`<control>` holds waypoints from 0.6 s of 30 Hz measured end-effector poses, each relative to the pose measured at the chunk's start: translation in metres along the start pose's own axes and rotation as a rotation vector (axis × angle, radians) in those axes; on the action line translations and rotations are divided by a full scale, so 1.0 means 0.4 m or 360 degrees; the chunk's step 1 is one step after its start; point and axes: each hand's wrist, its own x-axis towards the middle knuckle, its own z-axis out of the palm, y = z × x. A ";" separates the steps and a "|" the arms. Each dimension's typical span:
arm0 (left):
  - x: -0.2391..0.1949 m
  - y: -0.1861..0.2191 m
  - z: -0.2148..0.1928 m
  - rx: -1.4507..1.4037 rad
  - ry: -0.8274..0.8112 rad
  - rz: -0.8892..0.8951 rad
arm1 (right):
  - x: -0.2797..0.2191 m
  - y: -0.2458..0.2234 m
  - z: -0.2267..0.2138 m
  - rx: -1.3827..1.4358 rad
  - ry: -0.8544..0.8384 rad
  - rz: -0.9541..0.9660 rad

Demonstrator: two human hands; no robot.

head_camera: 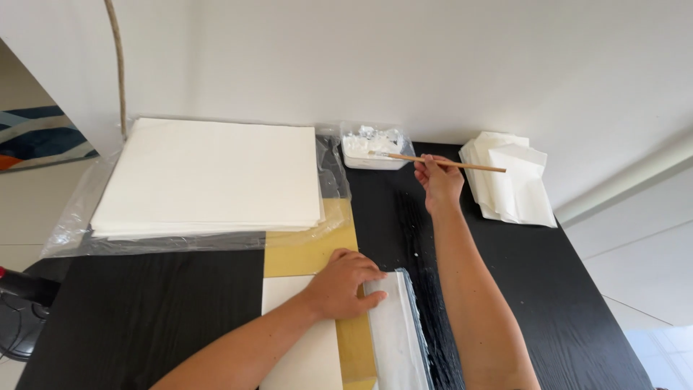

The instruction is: Manually assembling paper bags by folding white paper sheets around a cardboard template and applying glue with a brush.

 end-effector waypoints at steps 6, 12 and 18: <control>-0.006 0.022 -0.022 -0.0073 -0.0076 -0.0098 | 0.014 0.035 0.047 -0.0185 0.0186 0.0091; -0.001 0.009 -0.006 -0.0148 0.0004 -0.0098 | -0.013 -0.046 0.072 -0.0461 0.0136 0.0145; -0.013 0.013 -0.013 -0.0136 0.0017 -0.0044 | -0.018 -0.010 -0.038 -0.0539 -0.0097 0.0348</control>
